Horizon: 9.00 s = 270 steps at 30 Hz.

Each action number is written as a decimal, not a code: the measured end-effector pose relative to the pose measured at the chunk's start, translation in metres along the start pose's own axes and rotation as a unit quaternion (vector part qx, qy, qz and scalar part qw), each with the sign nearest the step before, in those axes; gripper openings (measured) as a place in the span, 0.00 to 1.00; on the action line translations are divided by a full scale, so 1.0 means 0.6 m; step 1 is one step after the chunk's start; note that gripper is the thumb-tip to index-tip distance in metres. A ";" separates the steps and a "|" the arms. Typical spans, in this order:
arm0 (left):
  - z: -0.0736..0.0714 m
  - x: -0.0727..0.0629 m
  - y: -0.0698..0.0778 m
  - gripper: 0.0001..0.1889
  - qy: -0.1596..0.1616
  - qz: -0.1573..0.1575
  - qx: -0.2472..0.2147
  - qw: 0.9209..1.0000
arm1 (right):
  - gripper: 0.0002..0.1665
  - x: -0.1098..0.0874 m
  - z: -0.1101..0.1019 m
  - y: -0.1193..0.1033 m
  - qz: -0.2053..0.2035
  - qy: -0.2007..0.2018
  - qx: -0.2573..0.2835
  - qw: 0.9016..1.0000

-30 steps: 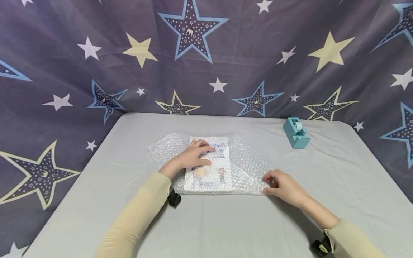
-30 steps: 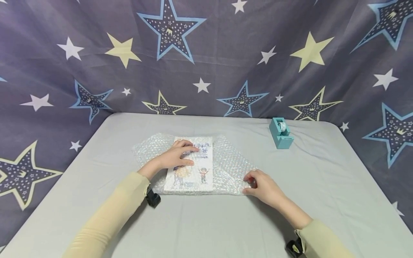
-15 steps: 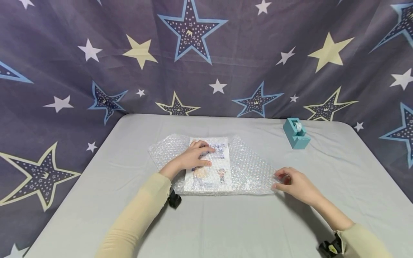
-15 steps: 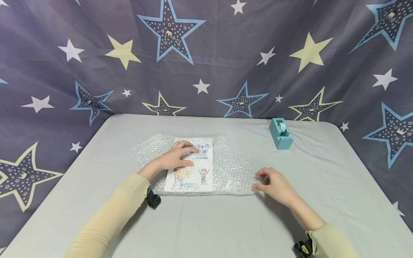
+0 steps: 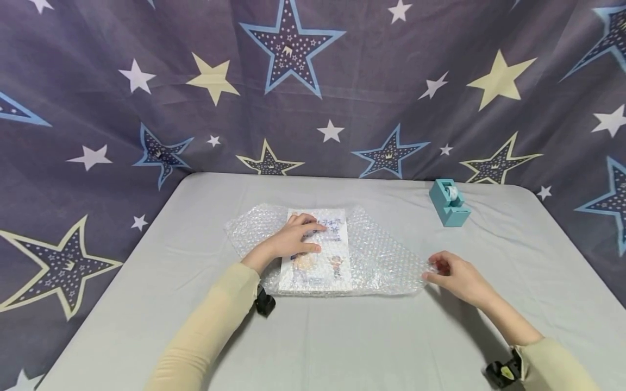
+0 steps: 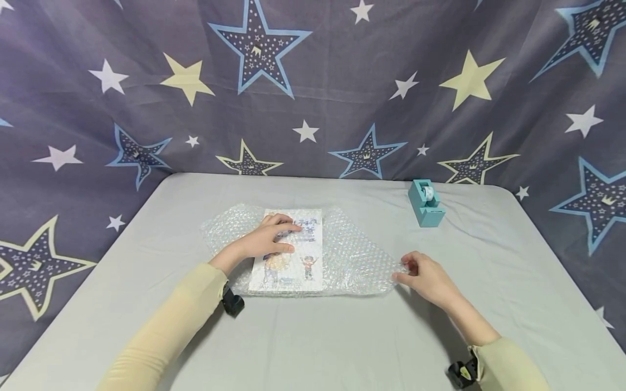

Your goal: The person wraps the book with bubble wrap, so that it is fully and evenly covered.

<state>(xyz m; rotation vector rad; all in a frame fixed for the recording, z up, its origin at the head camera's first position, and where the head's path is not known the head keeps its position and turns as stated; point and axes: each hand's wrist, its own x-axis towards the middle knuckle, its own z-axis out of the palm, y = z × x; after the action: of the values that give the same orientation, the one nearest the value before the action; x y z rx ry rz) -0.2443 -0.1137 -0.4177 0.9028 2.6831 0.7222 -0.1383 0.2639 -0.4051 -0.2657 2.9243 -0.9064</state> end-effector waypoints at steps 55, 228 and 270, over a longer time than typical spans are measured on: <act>0.003 -0.001 -0.003 0.29 0.014 0.005 -0.002 1.000 | 0.20 0.012 0.040 -0.068 -0.141 0.103 0.392 0.903; -0.004 -0.017 -0.018 0.40 0.061 -0.041 -0.118 0.990 | 0.52 0.179 0.148 -0.219 -0.155 -0.155 -0.037 0.975; -0.069 -0.145 -0.128 0.30 0.240 -0.307 -0.104 0.915 | 0.51 0.171 0.159 -0.218 -0.132 -0.133 -0.004 0.982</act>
<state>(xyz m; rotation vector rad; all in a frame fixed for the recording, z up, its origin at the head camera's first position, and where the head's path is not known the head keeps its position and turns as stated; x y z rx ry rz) -0.2291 -0.2359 -0.4175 -0.2215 2.9441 1.1392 -0.2091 0.0857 -0.4110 -0.7311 2.6846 -0.8134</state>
